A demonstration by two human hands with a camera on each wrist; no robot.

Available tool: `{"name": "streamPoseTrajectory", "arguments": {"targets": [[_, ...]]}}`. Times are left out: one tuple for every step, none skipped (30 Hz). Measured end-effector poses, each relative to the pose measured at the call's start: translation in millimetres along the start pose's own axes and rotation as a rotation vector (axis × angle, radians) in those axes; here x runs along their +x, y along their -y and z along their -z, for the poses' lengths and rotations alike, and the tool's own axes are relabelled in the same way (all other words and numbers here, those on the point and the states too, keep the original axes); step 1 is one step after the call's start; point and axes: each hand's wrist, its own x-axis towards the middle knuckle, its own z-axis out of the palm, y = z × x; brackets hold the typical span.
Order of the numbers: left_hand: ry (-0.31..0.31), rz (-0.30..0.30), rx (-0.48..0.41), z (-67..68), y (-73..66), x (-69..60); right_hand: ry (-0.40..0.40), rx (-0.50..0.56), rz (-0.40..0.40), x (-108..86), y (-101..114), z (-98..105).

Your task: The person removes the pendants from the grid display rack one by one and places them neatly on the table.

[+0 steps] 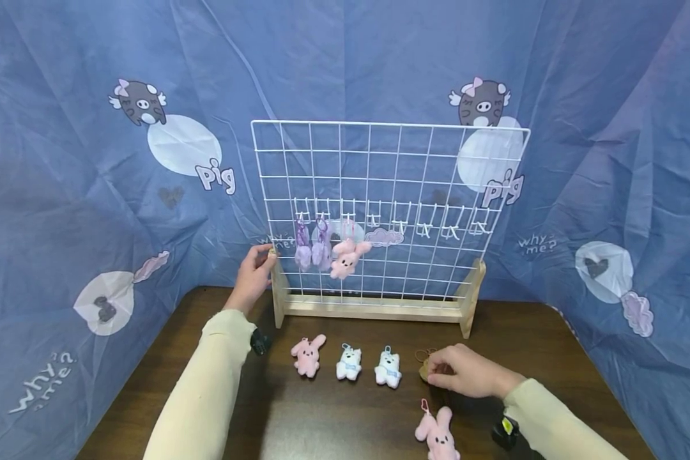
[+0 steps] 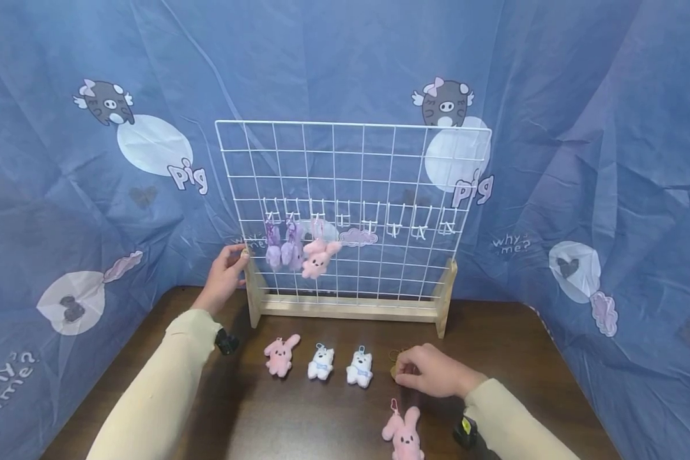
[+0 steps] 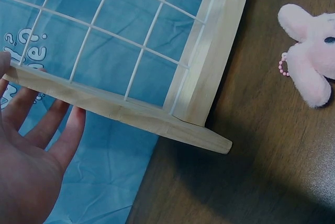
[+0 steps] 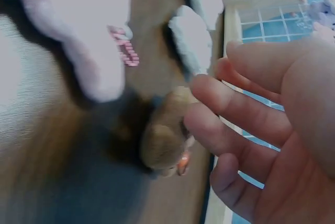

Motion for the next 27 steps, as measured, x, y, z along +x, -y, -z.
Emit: {"name": "streamPoseTrajectory", "arguments": {"targets": [[-0.001, 0.001, -0.001, -0.2, 0.0, -0.1, -0.014, 0.001, -0.009, 2.3, 0.4, 1.8], [-0.001, 0.002, -0.002, -0.4, 0.1, -0.1, -0.029, 0.005, -0.021, 4.6, 1.0, 3.8], [0.000, 0.000, 0.000, -0.4, 0.5, -0.1, -0.045, 0.010, -0.031, 7.2, 1.3, 5.7], [0.000, 0.000, -0.001, -0.5, 0.8, -0.1, -0.061, 0.020, -0.042, 9.8, 1.7, 7.8], [0.001, 0.000, -0.001, -0.6, 1.2, 0.1, -0.079, 0.023, -0.050, 12.8, 1.9, 9.8], [0.001, -0.001, -0.002, -0.7, 1.8, 0.2, -0.103, 0.014, -0.055, 15.9, 2.7, 11.9], [0.003, -0.002, -0.002, -0.7, 2.3, 0.4, -0.125, 0.008, -0.062, 19.1, 3.5, 14.0], [0.002, -0.003, -0.004, -0.7, 2.8, 0.8, -0.146, 0.008, -0.067, 22.6, 4.2, 16.2], [0.002, -0.005, -0.004, -0.7, 3.3, 1.1, -0.167, 0.005, -0.074, 26.3, 4.9, 18.4], [0.001, -0.004, -0.005, -0.8, 3.4, 1.3, -0.188, 0.007, -0.085, 30.0, 6.1, 20.7], [0.001, -0.004, -0.003, -0.7, 3.5, 1.5, -0.208, 0.017, -0.098, 33.9, 7.8, 23.2], [0.000, -0.005, -0.004, -0.7, 3.4, 1.5, -0.230, 0.027, -0.105, 37.9, 9.6, 25.8], [-0.002, -0.006, -0.005, -0.7, 3.2, 1.5, -0.248, 0.043, -0.119, 41.9, 11.8, 28.4], [-0.003, -0.007, -0.004, -0.7, 3.0, 1.6, -0.268, 0.066, -0.130, 46.4, 14.1, 31.2], [-0.003, -0.009, -0.002, -0.7, 2.8, 1.6, -0.290, 0.090, -0.139, 50.9, 16.5, 34.0], [-0.002, -0.012, 0.000, -0.6, 2.5, 1.7, -0.312, 0.107, -0.146, 55.6, 19.0, 36.7], [-0.004, -0.012, -0.002, -0.5, 2.3, 1.6, -0.333, 0.125, -0.154, 60.4, 21.4, 39.3], [-0.005, -0.013, -0.002, -0.5, 2.0, 1.7, -0.350, 0.136, -0.164, 65.3, 23.5, 41.5], [-0.004, -0.012, -0.002, -0.4, 1.9, 1.7, -0.369, 0.150, -0.181, 70.1, 25.7, 43.6], [-0.004, -0.012, -0.001, -0.4, 2.0, 1.9, -0.388, 0.162, -0.189, 74.8, 27.5, 45.6], [-0.005, -0.012, 0.000, -0.4, 2.1, 2.0, -0.406, 0.174, -0.195, 79.5, 29.1, 47.2], [-0.006, -0.013, 0.000, -0.5, 2.1, 2.0, -0.420, 0.192, -0.202, 84.2, 30.8, 48.7], [-0.007, -0.010, 0.001, -0.7, 2.1, 1.9, -0.431, 0.213, -0.206, 88.7, 31.6, 49.8], [-0.008, -0.011, 0.003, -0.9, 2.4, 1.8, -0.440, 0.229, -0.210, 93.2, 33.1, 50.9], [-0.007, -0.013, 0.005, -1.1, 2.2, 1.9, -0.451, 0.247, -0.208, 97.8, 34.8, 52.0], [-0.008, -0.013, 0.007, -1.2, 2.0, 1.9, -0.456, 0.261, -0.206, 102.3, 36.9, 53.1], [-0.008, -0.012, 0.007, -1.2, 1.8, 1.8, -0.459, 0.275, -0.204, 106.5, 39.1, 54.1]]}}
